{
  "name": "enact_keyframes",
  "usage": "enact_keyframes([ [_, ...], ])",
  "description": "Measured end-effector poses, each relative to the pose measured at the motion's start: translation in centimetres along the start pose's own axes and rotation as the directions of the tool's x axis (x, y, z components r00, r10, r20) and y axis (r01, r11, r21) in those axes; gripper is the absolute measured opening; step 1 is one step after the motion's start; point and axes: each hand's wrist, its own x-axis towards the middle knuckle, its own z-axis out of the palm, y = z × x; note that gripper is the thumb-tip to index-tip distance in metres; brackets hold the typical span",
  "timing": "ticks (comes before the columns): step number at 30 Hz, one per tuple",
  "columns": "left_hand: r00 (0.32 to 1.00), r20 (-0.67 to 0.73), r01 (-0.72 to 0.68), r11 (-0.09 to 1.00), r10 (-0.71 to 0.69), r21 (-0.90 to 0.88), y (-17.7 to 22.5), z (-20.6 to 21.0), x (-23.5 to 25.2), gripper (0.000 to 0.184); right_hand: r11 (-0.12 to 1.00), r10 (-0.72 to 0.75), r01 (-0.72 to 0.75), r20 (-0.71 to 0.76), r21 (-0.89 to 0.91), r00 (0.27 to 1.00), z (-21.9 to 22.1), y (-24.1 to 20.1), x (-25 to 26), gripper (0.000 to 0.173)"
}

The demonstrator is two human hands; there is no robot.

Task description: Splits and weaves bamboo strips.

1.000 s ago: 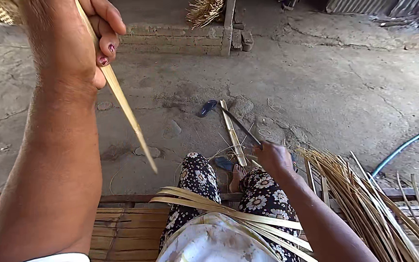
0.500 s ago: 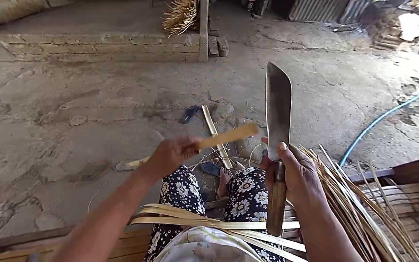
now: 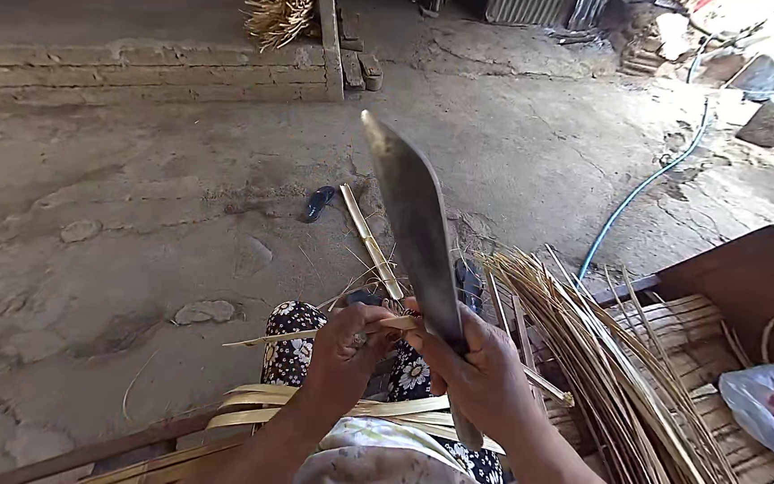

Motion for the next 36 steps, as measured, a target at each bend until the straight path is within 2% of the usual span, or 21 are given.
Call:
enact_keyframes([
  [7, 0.996, -0.052, 0.067, 0.983, -0.077, -0.171, 0.5, -0.5, 0.1, 0.021, 0.967, -0.159, 0.165, 0.046, -0.195, 0.986, 0.6, -0.1, -1.4, 0.024],
  [11, 0.996, -0.037, 0.076, 0.983, -0.084, -0.168, 0.5, -0.5, 0.0, 0.022, 0.946, -0.193, 0.194, 0.03, -0.258, 0.981, 0.7, -0.5, -1.4, 0.024],
  [29, 0.995, -0.031, 0.086, 0.984, -0.092, -0.155, 0.7, 0.0, -0.3, 0.019, 0.936, -0.145, 0.15, 0.041, -0.317, 0.989, 0.2, -1.3, -1.9, 0.018],
  [36, 0.995, -0.01, 0.091, 0.981, -0.094, -0.17, 0.7, 0.1, -0.6, 0.018, 0.896, -0.157, 0.179, 0.088, -0.407, 0.984, 0.1, -0.8, -2.3, 0.019],
])
